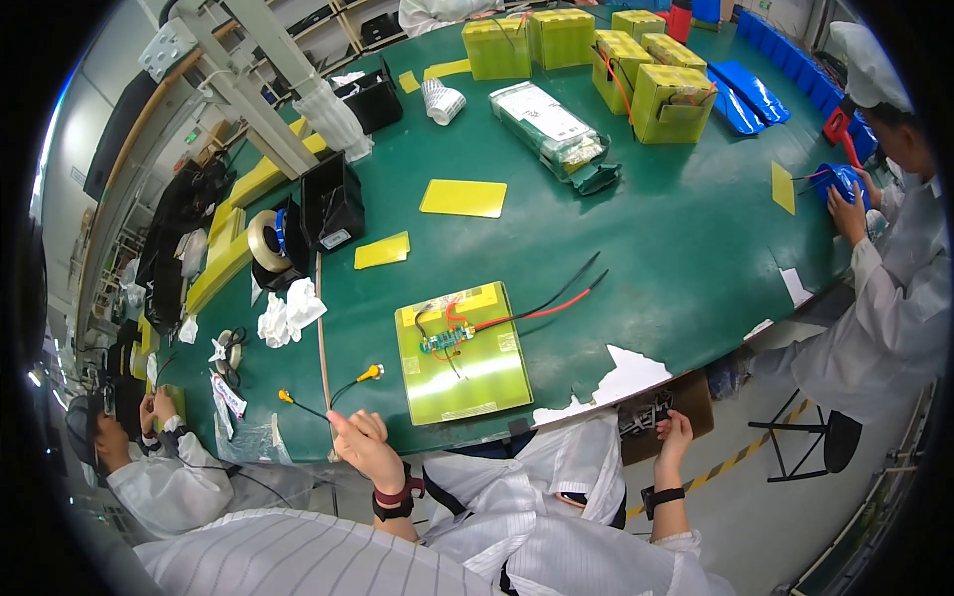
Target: Assembling and applying mesh and adhesive to a battery or electronic component at a manufacturing workstation.
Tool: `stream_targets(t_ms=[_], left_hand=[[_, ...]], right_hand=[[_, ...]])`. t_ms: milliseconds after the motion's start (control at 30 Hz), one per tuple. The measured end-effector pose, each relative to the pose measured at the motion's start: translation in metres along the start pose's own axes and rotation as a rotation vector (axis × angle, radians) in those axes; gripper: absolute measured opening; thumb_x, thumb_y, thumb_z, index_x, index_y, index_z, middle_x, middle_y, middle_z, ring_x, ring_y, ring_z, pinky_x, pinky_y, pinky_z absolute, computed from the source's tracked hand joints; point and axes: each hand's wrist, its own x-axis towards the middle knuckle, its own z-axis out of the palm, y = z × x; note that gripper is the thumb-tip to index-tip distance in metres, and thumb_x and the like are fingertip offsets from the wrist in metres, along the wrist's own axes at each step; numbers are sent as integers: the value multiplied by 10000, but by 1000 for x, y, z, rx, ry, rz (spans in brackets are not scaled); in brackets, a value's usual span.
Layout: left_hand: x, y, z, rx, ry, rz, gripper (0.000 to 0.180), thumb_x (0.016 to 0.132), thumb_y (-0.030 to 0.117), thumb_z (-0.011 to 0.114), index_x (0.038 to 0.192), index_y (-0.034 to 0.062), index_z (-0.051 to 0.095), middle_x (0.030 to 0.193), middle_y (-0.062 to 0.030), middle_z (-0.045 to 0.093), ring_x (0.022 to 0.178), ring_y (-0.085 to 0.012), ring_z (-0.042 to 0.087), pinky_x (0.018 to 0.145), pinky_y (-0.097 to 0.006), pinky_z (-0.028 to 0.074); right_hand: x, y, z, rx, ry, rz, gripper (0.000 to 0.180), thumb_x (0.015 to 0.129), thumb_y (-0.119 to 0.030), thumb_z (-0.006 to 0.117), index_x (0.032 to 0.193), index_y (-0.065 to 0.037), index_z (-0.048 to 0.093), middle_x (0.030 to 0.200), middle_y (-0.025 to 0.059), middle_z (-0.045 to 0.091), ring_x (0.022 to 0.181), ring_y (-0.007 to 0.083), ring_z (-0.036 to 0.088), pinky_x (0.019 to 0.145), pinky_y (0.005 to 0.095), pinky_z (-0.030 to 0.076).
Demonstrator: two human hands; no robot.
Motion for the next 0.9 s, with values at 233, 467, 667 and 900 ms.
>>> stream_targets(t_ms=[233, 467, 667, 900], left_hand=[[15, 7, -5, -219, 7, -268, 458, 1114, 354, 371, 771, 60, 443, 624, 0, 339, 502, -94, 275, 494, -264, 230], [31, 11, -8, -856, -28, -519, 509, 1073, 460, 424, 1253, 4, 561, 1148, -120, 613, 1069, -240, 563, 899, -313, 429], [42, 0, -22, -1284, -114, -678, 575, 1059, 522, 384, 1294, 38, 586, 1301, -86, 622, 1214, -261, 540, 985, -388, 403], [49, 8, -39, -963, -127, -525, 439, 1062, 392, 470, 1258, 14, 577, 1159, -96, 632, 1128, -253, 565, 982, -385, 430]], right_hand=[[0, 3, 16, 195, -33, 308, 219, 1044, -216, 509, 1086, -57, 655, 750, 1, 659, 629, 90, 601, 562, 214, 454], [7, 3, 33, 184, -150, 217, 194, 1032, -199, 521, 1094, -63, 645, 782, 9, 666, 645, 95, 607, 564, 216, 456], [7, -30, 48, 246, -41, 119, 228, 1016, -255, 557, 1127, -83, 656, 879, -23, 676, 710, 60, 582, 588, 198, 435], [26, -66, 29, 210, 187, -74, 251, 1035, -316, 521, 1055, -105, 655, 822, -69, 566, 722, 38, 496, 621, 215, 383]])
